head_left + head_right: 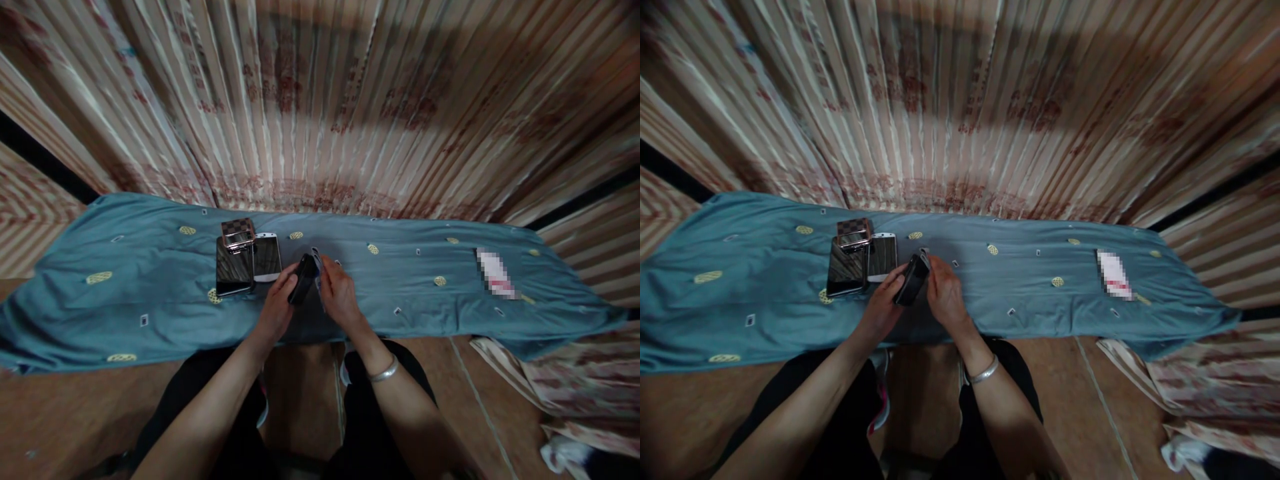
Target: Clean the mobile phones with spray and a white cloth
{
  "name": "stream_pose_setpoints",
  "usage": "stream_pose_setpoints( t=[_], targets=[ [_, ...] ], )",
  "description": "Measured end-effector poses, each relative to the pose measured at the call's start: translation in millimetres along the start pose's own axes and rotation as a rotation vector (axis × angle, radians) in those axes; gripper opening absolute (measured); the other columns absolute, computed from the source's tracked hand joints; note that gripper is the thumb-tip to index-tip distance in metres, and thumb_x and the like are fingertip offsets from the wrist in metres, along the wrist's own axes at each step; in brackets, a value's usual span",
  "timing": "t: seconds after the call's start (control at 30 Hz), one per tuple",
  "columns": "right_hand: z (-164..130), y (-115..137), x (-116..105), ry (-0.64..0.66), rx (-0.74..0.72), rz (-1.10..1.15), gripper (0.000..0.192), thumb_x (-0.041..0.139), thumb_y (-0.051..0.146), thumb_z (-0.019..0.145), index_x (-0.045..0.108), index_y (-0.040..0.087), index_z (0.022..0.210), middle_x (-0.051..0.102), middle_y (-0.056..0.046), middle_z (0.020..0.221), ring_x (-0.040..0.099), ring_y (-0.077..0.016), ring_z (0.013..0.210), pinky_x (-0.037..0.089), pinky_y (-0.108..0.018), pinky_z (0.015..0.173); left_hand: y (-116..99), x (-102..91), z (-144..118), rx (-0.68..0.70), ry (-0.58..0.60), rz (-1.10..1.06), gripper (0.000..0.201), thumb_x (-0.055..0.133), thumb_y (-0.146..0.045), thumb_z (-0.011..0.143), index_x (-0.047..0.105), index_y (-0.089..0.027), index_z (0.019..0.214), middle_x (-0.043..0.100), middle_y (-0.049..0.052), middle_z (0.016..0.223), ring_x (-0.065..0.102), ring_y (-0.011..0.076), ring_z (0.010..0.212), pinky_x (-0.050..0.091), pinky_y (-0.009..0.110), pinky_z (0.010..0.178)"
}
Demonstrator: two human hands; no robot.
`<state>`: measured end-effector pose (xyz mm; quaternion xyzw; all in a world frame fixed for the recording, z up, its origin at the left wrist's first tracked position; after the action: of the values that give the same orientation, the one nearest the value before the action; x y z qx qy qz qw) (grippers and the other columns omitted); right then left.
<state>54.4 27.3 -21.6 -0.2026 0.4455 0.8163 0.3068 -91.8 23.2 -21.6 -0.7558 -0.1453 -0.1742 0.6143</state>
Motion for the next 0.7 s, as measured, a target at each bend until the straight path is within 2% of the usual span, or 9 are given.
stream_pose_setpoints(
  t=[0.2, 0.37, 0.5, 0.7],
  targets=[
    [-4.2, 1.4, 3.6, 0.015, -0.034, -0.059, 0.052, 0.035, 0.014, 0.099, 0.055, 0.015, 0.147, 0.065, -0.015, 0.143, 0.058, -0.0225, 0.137, 0.046, -0.045, 0.119, 5.3, -0.2, 3.4, -0.100, 0.006, -0.118, 0.041, 0.069, -0.040, 0.084, 0.067, -0.022, 0.120, 0.073, 0.009, 0.118, 0.068, 0.0259, 0.110, 0.054, 0.039, 0.094],
    [-6.5, 9.3, 7.4, 0.073, -0.091, -0.101, 0.055, 0.036, 0.012, 0.099, 0.052, 0.015, 0.151, 0.054, -0.017, 0.153, 0.047, -0.0240, 0.147, 0.042, -0.048, 0.123, 12.3, -4.3, 7.7, -0.141, -0.076, -0.152, 0.040, 0.070, -0.033, 0.082, 0.066, -0.024, 0.120, 0.073, 0.007, 0.114, 0.068, 0.0227, 0.102, 0.055, 0.037, 0.093],
    [-10.0, 17.3, 15.7, 0.116, -0.127, -0.119, 0.053, 0.036, 0.010, 0.099, 0.054, 0.011, 0.149, 0.053, -0.018, 0.154, 0.043, -0.0252, 0.150, 0.039, -0.048, 0.125, 10.8, -5.7, 11.9, -0.130, -0.100, -0.200, 0.034, 0.065, -0.027, 0.085, 0.067, -0.023, 0.118, 0.072, 0.006, 0.116, 0.068, 0.0212, 0.107, 0.053, 0.036, 0.098],
    [-9.5, 26.8, 23.4, 0.174, -0.149, -0.159, 0.055, 0.042, 0.007, 0.097, 0.054, 0.015, 0.150, 0.055, -0.017, 0.153, 0.045, -0.0251, 0.149, 0.040, -0.047, 0.125, 1.3, -3.4, 15.1, -0.129, -0.148, -0.345, 0.034, 0.062, -0.020, 0.085, 0.067, -0.017, 0.119, 0.074, 0.008, 0.117, 0.067, 0.0188, 0.114, 0.049, 0.032, 0.107]
  ],
)
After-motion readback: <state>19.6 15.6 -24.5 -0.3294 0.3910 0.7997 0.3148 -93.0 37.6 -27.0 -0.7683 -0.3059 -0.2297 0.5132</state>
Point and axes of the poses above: each hand's wrist, its own z-axis towards the middle knuckle, its own x-axis out of the palm, y = z × x, the point moved 1 cm from there along z, towards the middle knuckle
